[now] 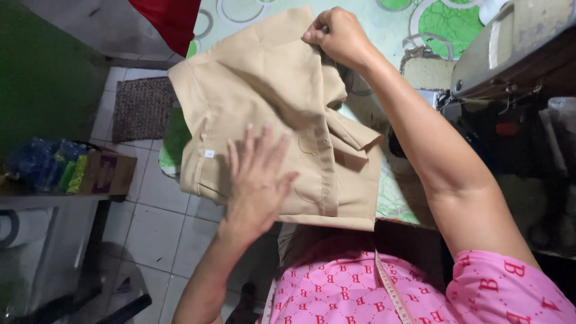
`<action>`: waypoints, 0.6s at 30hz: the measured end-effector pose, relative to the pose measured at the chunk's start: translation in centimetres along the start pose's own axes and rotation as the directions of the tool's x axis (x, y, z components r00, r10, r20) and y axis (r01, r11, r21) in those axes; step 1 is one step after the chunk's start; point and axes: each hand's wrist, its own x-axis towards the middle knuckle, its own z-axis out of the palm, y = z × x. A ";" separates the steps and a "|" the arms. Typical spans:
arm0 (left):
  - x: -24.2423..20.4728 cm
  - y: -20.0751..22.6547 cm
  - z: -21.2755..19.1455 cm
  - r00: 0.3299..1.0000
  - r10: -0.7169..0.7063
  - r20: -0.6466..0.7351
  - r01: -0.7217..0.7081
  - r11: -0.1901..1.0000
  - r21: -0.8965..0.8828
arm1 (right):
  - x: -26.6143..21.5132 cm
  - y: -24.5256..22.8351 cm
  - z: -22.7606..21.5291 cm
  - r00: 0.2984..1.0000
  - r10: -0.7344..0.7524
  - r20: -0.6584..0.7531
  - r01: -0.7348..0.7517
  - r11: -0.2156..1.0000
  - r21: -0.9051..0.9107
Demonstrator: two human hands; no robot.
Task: Folding and smoothing the edges of a tan fabric garment on a sewing table to prepare it for finishing.
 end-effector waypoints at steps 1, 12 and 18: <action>-0.2 0.0 1.0 1.000 -0.001 0.003 0.001 1.000 0.000 | -0.5 -0.1 -0.2 1.000 0.002 0.002 -0.002 1.000 0.002; -1.9 1.8 1.1 0.971 0.166 -0.170 -0.166 0.986 0.017 | -16.7 -7.3 -8.5 0.953 -0.275 0.128 0.292 0.946 -0.141; -3.0 4.4 -0.4 0.911 0.310 -0.272 -0.387 0.870 -0.305 | -26.0 -8.0 -8.6 0.936 -0.298 0.189 0.314 0.947 -0.063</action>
